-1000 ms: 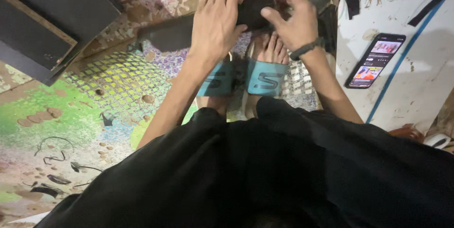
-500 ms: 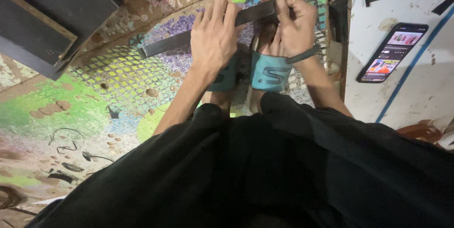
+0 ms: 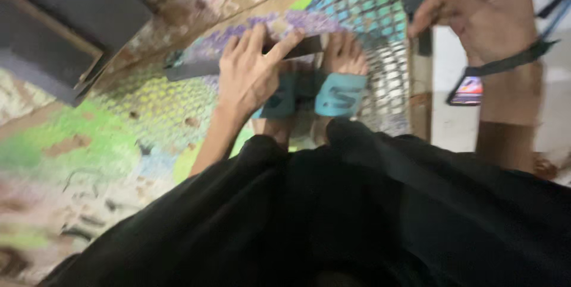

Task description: The person uses a metal scraper to remove material from a black rectangular board. They hold the board with one hand and scrape with the other, repeatedly working across the surface and flipping the board to access different areas.

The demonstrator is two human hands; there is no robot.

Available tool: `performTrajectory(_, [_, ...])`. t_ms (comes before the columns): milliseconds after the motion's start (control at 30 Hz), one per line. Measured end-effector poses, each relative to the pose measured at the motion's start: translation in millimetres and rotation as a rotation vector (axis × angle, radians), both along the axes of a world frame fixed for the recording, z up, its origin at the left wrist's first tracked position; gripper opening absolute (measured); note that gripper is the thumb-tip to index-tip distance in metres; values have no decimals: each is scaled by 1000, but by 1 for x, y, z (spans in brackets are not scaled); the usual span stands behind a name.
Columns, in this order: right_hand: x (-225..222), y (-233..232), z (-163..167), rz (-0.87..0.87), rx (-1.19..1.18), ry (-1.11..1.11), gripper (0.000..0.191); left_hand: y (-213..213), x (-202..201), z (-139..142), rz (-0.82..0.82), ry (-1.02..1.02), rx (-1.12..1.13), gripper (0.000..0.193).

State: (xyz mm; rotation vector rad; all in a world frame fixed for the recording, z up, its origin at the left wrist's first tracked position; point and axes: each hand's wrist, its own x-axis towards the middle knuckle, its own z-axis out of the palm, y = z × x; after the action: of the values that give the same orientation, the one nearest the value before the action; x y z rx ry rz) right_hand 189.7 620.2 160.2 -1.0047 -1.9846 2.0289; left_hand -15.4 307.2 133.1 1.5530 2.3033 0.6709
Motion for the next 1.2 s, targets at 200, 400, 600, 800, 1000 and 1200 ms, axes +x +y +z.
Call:
performTrajectory(200, [24, 20, -56, -467, 381, 206, 53, 36, -19, 2, -325, 250, -139, 73])
performTrajectory(400, [32, -47, -111, 95, 959, -430, 73, 52, -19, -10, -506, 235, -287, 58])
performTrajectory(600, [27, -50, -112, 79, 846, -494, 71, 59, -28, -18, -535, 136, -377, 77])
performTrajectory(800, [20, -10, -91, 234, 670, -634, 31, 78, -30, -36, -393, -62, -49, 49])
performTrajectory(1000, [5, -33, -39, 382, 1473, -655, 75, 88, -28, -54, -259, -135, 213, 23])
performTrajectory(1200, [-20, -56, -44, 149, 317, -769, 84, 69, -40, -87, -63, -71, 294, 23])
